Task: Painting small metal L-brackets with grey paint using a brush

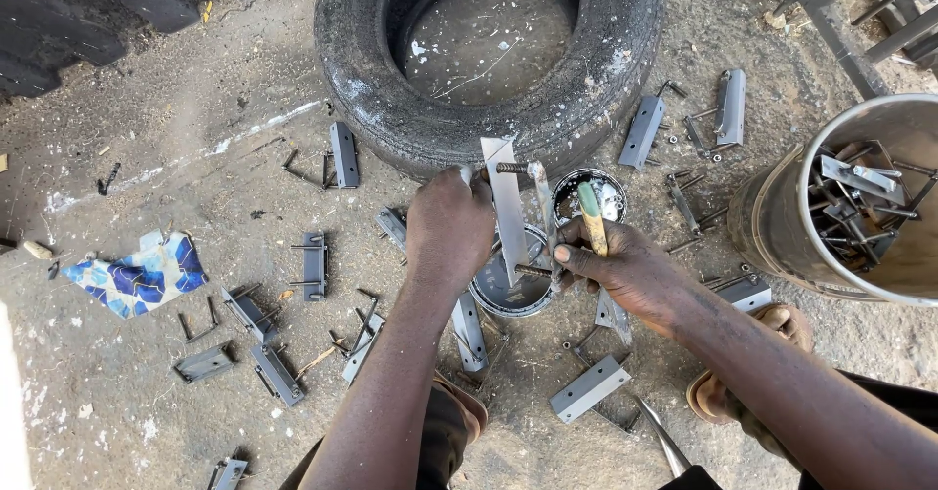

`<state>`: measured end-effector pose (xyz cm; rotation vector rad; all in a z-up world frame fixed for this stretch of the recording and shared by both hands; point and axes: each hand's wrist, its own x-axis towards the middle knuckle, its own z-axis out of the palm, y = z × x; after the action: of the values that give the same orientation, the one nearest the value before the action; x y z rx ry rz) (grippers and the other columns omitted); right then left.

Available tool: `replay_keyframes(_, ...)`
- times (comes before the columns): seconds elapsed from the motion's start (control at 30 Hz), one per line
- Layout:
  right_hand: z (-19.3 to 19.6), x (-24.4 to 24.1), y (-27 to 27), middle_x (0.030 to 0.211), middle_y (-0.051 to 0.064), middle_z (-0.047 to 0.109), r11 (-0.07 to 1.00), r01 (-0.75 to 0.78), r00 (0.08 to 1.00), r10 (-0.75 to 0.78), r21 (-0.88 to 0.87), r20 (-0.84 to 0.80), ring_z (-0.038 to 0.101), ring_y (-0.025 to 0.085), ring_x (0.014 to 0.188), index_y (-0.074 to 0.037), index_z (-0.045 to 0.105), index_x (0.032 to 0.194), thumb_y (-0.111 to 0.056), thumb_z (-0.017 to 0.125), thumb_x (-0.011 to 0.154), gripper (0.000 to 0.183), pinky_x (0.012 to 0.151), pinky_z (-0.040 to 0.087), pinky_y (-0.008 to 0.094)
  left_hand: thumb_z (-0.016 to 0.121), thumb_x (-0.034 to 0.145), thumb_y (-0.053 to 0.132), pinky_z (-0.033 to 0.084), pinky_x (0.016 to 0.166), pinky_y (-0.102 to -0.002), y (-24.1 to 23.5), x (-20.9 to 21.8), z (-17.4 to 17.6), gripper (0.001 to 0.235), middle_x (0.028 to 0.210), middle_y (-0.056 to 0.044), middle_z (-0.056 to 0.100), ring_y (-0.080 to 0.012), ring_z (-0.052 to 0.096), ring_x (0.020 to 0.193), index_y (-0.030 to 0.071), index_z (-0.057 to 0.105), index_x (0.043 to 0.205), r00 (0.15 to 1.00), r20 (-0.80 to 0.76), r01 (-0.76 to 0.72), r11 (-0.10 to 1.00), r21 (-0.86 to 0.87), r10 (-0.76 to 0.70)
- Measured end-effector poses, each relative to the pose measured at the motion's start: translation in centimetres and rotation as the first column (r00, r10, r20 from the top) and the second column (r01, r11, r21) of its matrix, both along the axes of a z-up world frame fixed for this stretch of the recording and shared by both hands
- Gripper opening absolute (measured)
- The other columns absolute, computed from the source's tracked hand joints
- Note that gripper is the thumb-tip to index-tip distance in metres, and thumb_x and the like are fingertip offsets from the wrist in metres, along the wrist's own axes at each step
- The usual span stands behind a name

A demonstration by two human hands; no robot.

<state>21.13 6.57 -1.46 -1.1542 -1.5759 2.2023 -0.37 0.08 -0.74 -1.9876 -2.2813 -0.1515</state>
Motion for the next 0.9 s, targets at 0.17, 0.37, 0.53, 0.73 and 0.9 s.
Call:
replay_keyframes(0.17, -0.3, -0.2, -0.2, 0.094, 0.019, 0.068, 0.998, 0.007, 0.989, -0.016, 0.06, 0.145, 0.072, 0.029, 0.082, -0.002, 0.072, 0.11, -0.021, 0.072, 0.096, 0.024, 0.067, 0.05, 0.038, 0.055, 0.094, 0.009, 0.062, 0.059, -0.044, 0.0, 0.3, 0.5, 0.02, 0.073, -0.017, 0.067, -0.0351, 0.075, 0.072, 0.0, 0.073, 0.092, 0.979, 0.194, -0.067, 0.998, -0.014, 0.069)
replay_keyframes(0.37, 0.4, -0.4, -0.9, 0.099, 0.021, 0.065, 0.982, 0.15, 0.979, -0.163, 0.113, 0.124, 0.073, 0.03, 0.085, 0.004, 0.063, 0.12, -0.014, 0.066, 0.099, 0.027, 0.061, 0.053, 0.035, 0.042, 0.104, 0.018, 0.064, 0.065, -0.043, 0.5, 3.9, 4.8, 0.033, 0.08, -0.018, 0.068, -0.0327, 0.076, 0.079, -0.001, 0.069, 0.104, 0.602, 0.697, -0.308, 0.919, -0.246, 0.388)
replay_keyframes(0.53, 1.6, -0.8, -0.9, 0.098, 0.024, 0.066, 0.955, 0.282, 0.953, -0.29, 0.095, 0.089, 0.074, 0.031, 0.084, 0.006, 0.067, 0.119, -0.01, 0.07, 0.096, 0.028, 0.057, 0.055, 0.031, 0.044, 0.104, 0.019, 0.062, 0.064, -0.05, 0.6, 5.2, 4.6, 0.033, 0.082, -0.023, 0.068, -0.0408, 0.075, 0.084, -0.005, 0.067, 0.102, 0.556, 0.727, -0.341, 0.908, -0.244, 0.404)
replay_keyframes(0.73, 2.4, -0.6, -0.8, 0.102, 0.024, 0.07, 0.94, 0.257, 0.947, -0.291, 0.224, 0.134, 0.072, 0.027, 0.087, 0.005, 0.068, 0.121, -0.013, 0.07, 0.097, 0.03, 0.063, 0.051, 0.034, 0.04, 0.106, 0.027, 0.059, 0.066, -0.047, 0.8, 6.5, 5.7, 0.044, 0.089, -0.024, 0.068, -0.0366, 0.073, 0.085, -0.007, 0.065, 0.116, 0.313, 0.849, -0.356, 0.881, -0.312, 0.427)
replay_keyframes(0.9, 2.8, -0.6, -0.2, 0.107, 0.021, 0.071, 0.928, 0.266, 0.941, -0.309, 0.262, 0.138, 0.073, 0.029, 0.09, 0.001, 0.067, 0.123, -0.013, 0.064, 0.102, 0.026, 0.072, 0.05, 0.041, 0.04, 0.105, 0.029, 0.056, 0.076, -0.059, 0.9, 6.8, 5.7, 0.045, 0.1, -0.03, 0.069, -0.0501, 0.07, 0.101, -0.007, 0.064, 0.117, 0.406, 0.835, -0.281, 0.92, -0.274, 0.373)
